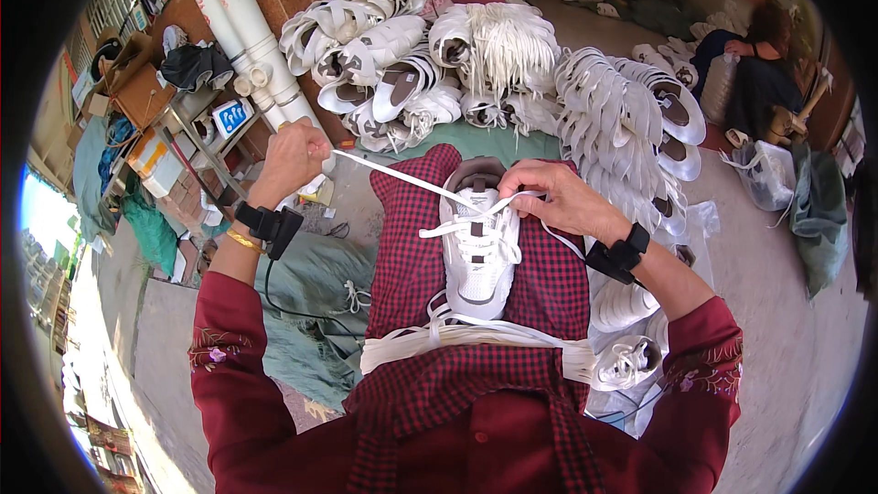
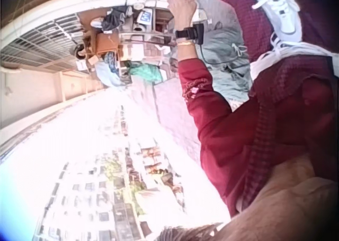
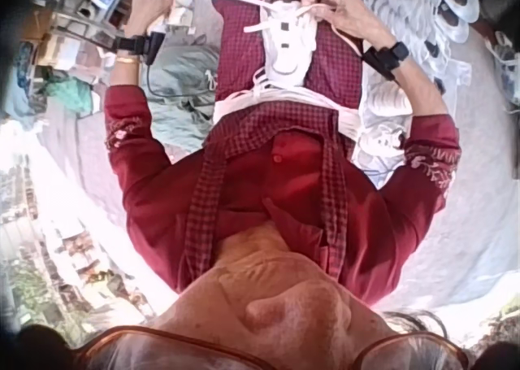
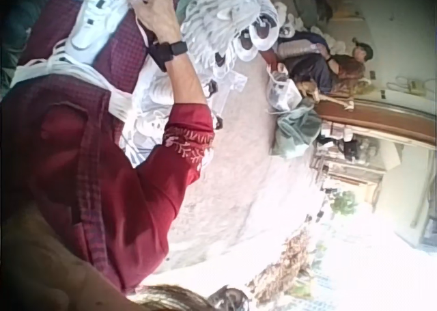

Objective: The worker is lacing and then stacking shoe uppers in a shoe manufacturing environment.

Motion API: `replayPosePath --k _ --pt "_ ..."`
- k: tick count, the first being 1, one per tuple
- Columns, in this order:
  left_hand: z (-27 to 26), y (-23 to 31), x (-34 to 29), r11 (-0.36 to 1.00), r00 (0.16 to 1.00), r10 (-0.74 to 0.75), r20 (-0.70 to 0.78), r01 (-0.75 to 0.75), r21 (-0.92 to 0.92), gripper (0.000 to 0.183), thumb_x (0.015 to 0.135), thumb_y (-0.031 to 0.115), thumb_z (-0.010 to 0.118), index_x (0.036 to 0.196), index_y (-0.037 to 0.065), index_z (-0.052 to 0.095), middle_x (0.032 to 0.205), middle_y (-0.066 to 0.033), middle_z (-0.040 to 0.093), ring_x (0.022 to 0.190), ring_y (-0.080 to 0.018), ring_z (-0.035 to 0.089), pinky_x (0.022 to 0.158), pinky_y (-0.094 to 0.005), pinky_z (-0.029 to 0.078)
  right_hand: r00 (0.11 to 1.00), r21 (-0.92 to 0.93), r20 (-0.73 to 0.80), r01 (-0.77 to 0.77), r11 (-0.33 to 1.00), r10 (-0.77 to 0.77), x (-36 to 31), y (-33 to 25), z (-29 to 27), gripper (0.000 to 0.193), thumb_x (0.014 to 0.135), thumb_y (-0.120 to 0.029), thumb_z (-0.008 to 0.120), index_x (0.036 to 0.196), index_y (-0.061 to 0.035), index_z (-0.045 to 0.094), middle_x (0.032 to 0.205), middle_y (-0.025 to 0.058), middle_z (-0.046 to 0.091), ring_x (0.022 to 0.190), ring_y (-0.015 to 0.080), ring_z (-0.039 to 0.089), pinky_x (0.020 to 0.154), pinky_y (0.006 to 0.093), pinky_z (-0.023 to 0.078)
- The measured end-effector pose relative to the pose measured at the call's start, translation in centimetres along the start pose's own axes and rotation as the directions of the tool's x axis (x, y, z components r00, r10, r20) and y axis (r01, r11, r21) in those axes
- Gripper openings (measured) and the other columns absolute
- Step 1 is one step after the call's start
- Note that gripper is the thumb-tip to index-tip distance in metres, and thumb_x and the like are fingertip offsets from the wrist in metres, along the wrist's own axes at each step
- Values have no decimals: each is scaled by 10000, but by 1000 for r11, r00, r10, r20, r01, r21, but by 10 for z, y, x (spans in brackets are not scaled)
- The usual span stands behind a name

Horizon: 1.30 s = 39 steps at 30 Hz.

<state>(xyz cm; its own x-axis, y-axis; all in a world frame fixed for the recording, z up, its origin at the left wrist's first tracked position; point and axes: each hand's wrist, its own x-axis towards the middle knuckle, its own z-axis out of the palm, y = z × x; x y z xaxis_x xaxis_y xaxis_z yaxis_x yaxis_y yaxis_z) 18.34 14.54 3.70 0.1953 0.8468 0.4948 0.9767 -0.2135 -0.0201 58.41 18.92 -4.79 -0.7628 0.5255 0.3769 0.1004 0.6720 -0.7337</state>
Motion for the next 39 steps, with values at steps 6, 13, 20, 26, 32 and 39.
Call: replayPosePath --k 6,13,20,26,32,39 --pt "34 -49 -41 961 967 -250 44 253 -107 77 718 90 664 762 45 708 820 -143 636 819 -338 626 745 -419 505 985 -49 -169 -32 998 23 -9 -16 10 280 800 23 619 1075 -32 612 989 99 615 883 192 609 759 316 513" --pt "88 -10 -62 975 991 -47 -129 18 -220 305 750 -8 644 1052 31 641 1071 -158 604 857 -314 632 701 -380 504 941 -343 -332 -185 921 65 -32 -51 13 380 753 83 598 1094 -83 616 1140 84 534 893 197 600 631 282 511" --pt "56 101 -53 739 998 -40 -43 1 -674 379 753 -94 535 1103 33 603 1137 -134 576 898 -256 591 695 -322 473 997 -554 -35 39 832 -70 -39 -59 27 174 717 -25 738 879 -48 680 913 51 560 871 248 561 689 347 498" --pt "66 128 -48 642 991 106 -77 -128 -756 332 774 -81 543 1089 24 554 1010 -86 571 826 -145 579 540 -258 473 984 -411 -117 73 909 -132 -26 -64 44 166 733 14 700 875 -27 623 819 81 570 753 241 614 636 347 510" --pt "56 132 -51 609 998 55 -11 -43 -792 218 814 12 625 1027 10 585 880 -74 588 726 -120 558 539 -268 488 961 -594 -273 -133 793 -44 -23 -49 30 204 740 11 573 938 -31 545 736 110 573 624 294 622 536 391 498" --pt "59 88 -49 648 998 3 64 47 -760 134 852 115 687 840 -14 655 763 -43 593 600 -97 516 517 -246 429 987 -548 -160 -97 831 9 -28 -40 34 214 768 4 577 982 -9 571 792 139 614 644 310 629 574 400 506"
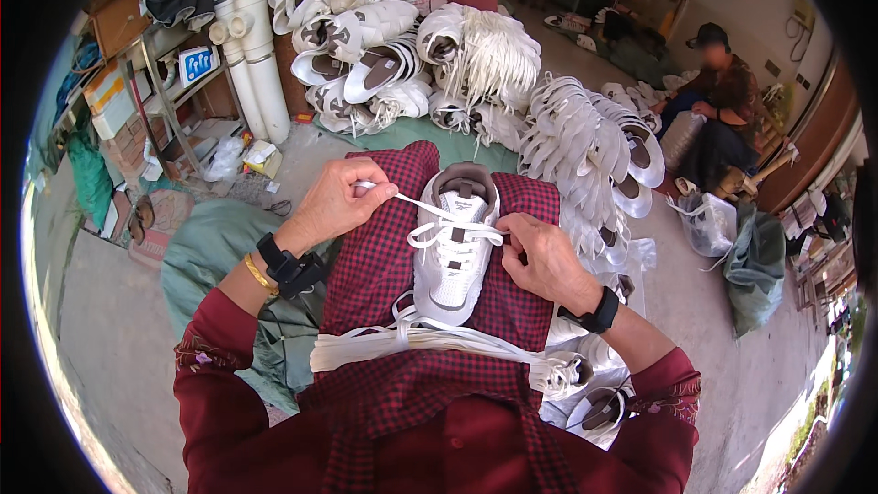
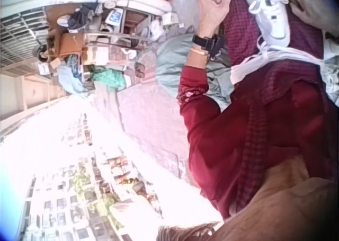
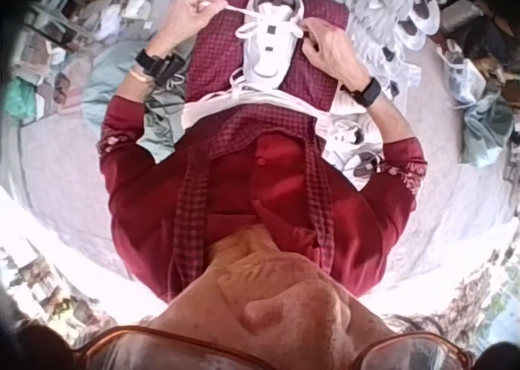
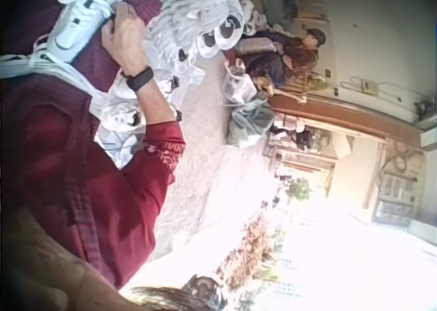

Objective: The worker is lacing and then stacking shoe uppers in a shoe manufacturing environment.

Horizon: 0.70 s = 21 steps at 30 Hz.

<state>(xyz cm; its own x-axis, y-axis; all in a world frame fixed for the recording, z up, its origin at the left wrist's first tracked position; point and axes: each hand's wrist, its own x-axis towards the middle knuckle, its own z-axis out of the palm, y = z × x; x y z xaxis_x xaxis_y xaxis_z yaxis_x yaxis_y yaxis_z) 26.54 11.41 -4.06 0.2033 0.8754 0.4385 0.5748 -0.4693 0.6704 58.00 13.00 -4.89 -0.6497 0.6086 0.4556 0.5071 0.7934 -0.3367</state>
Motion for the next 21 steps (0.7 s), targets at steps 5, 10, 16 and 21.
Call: replayPosePath --k 5,10,16,21 --pt "-2 10 -6 999 1000 -10 28 11 -46 99 854 85 683 864 -12 661 759 -35 592 634 -90 511 536 -255 412 997 31 0 -73 997 73 8 2 -5 112 801 -29 634 909 -10 608 855 132 614 685 327 627 590 404 506" --pt "7 -12 -12 926 943 328 -54 -309 218 115 818 38 679 928 5 678 782 -97 601 729 -247 595 646 -329 488 975 -53 -187 111 992 -119 20 -8 -20 61 824 -15 638 878 -6 610 1001 127 581 826 307 617 654 394 501" --pt "3 -23 -20 748 851 517 -97 -394 534 217 812 52 673 1022 20 629 871 -93 583 828 -269 592 727 -388 506 998 121 -51 -36 992 43 19 -3 -26 81 850 -31 619 901 22 588 715 158 598 647 340 602 587 376 480" --pt "-18 -38 -30 734 870 473 -138 -302 609 244 796 -12 671 1037 10 638 868 -110 583 789 -282 592 720 -369 492 993 -9 73 -90 996 90 6 9 -51 117 808 -86 687 875 -20 618 712 113 606 568 236 583 519 338 453"
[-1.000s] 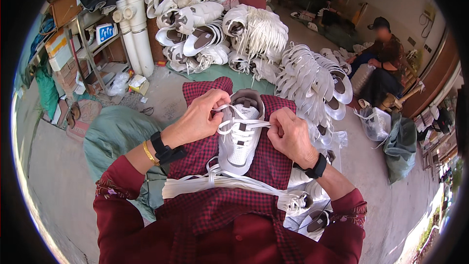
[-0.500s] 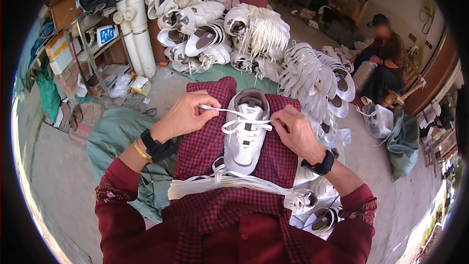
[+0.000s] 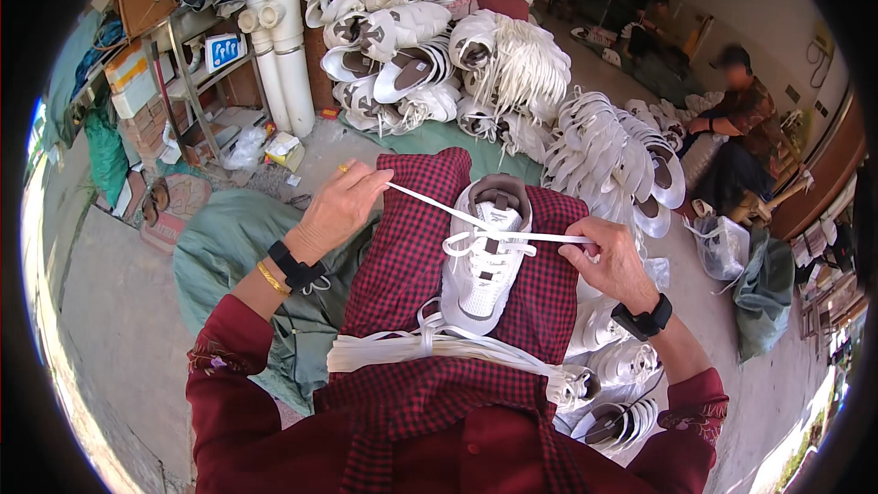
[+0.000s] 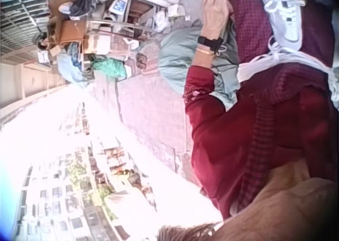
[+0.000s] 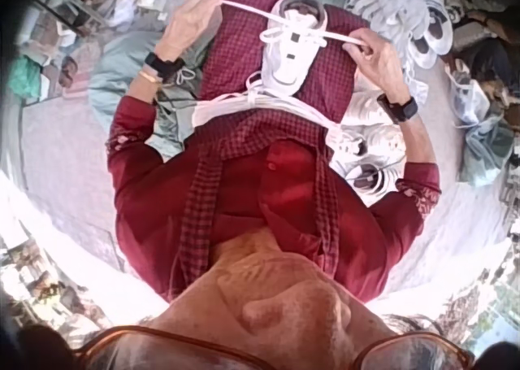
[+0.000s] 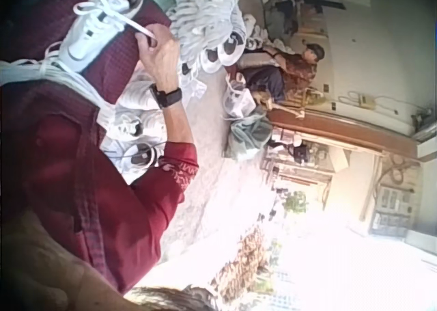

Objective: The worker is lacing and then stacking shoe uppers in a shoe manufacturing environment.

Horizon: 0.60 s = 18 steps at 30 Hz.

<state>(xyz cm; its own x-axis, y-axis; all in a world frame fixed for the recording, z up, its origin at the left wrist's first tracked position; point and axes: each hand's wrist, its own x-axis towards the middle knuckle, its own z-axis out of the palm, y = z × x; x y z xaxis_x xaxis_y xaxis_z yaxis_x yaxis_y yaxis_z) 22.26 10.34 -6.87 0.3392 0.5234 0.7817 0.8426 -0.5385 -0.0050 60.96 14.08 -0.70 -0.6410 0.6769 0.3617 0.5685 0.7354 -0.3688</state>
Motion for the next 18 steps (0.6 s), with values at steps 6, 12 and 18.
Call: replayPosePath --k 6,12,18 --pt "-12 -30 -20 981 983 -179 30 181 -69 198 838 4 637 1036 11 637 871 -142 582 811 -327 586 710 -387 483 964 -182 -145 196 964 -223 -11 26 1 165 818 -49 662 970 -52 597 776 111 625 603 294 604 535 377 486" --pt "-26 -49 -44 948 947 -319 40 319 -2 165 859 27 623 1022 13 645 867 -157 610 796 -351 590 724 -389 481 977 -341 -18 194 920 -213 -30 60 -31 147 832 -48 611 974 -39 571 837 145 635 708 358 620 602 406 505" --pt "-16 -54 -54 953 950 -304 75 302 38 156 875 35 593 1019 17 649 863 -157 612 797 -362 592 734 -402 480 998 -447 -60 -52 893 27 -63 72 -72 138 838 -59 558 974 -36 571 830 164 627 776 384 610 654 452 486"
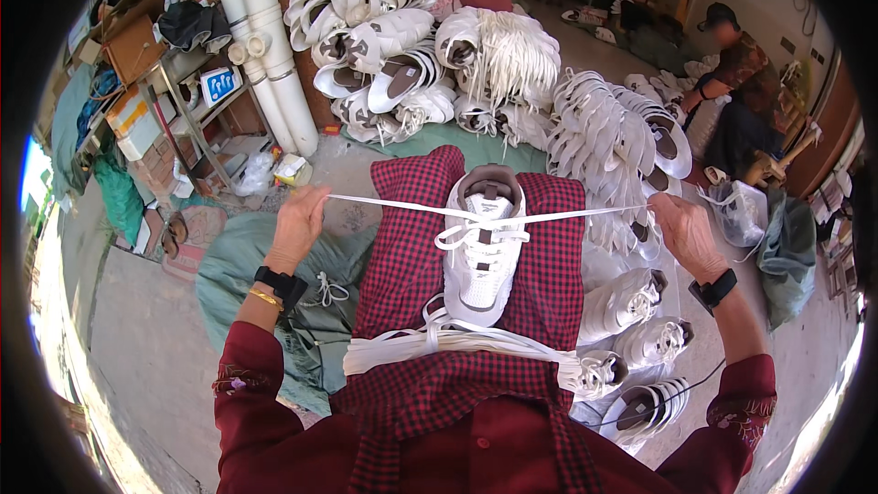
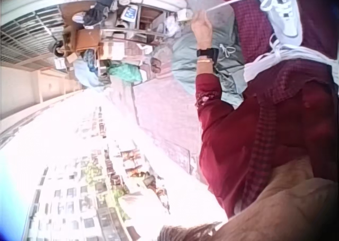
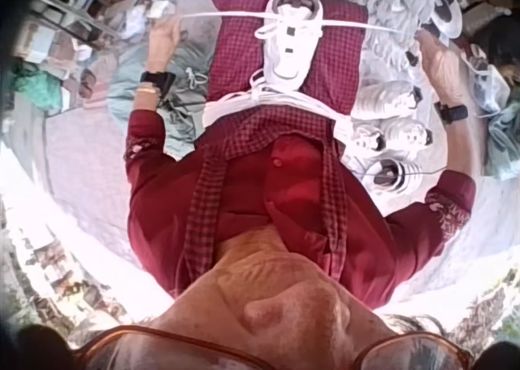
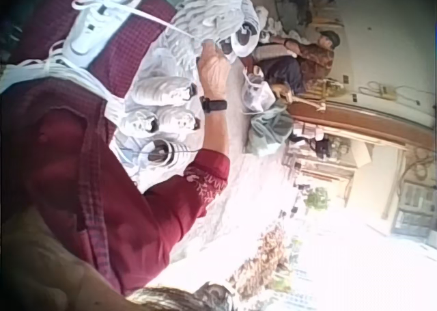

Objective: The worker is lacing and then stacking shoe uppers in a shoe manufacturing environment.

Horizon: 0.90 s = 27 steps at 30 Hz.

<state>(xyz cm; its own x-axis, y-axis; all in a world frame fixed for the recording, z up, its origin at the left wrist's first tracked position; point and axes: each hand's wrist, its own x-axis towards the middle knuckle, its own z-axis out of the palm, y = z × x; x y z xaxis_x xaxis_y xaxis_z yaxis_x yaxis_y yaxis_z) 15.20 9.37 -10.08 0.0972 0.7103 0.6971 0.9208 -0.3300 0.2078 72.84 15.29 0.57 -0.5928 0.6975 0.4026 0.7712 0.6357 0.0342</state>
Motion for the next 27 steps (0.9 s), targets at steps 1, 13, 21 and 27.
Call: replayPosePath --k 1,13,21,27 --pt "2 -2 -2 1000 1000 -12 -4 12 -6 157 876 35 583 1017 14 649 883 -159 608 816 -360 590 748 -405 477 1000 1 -3 -5 1000 5 -3 1 -2 138 838 -59 558 974 -36 571 830 164 627 776 384 610 654 452 486" --pt "15 -2 12 991 972 -130 -197 136 14 179 832 -25 567 983 -11 662 899 -143 580 794 -284 583 723 -351 479 809 428 -497 -86 900 314 12 -71 31 205 815 86 569 941 -38 673 901 74 619 707 171 596 568 262 452" --pt "30 121 86 824 987 -115 109 156 -545 100 862 -5 601 942 -11 661 796 -32 565 612 -73 522 546 -229 421 933 990 42 -86 108 356 49 -107 98 101 867 -40 675 951 16 667 820 -1 669 719 42 592 627 199 485" --pt "48 187 112 841 916 297 271 -116 -529 56 798 -5 621 852 -17 625 740 -91 528 616 -188 529 554 -317 420 969 895 -24 -90 438 247 59 -123 91 61 818 -63 720 862 -24 705 767 25 678 679 67 583 617 243 474"
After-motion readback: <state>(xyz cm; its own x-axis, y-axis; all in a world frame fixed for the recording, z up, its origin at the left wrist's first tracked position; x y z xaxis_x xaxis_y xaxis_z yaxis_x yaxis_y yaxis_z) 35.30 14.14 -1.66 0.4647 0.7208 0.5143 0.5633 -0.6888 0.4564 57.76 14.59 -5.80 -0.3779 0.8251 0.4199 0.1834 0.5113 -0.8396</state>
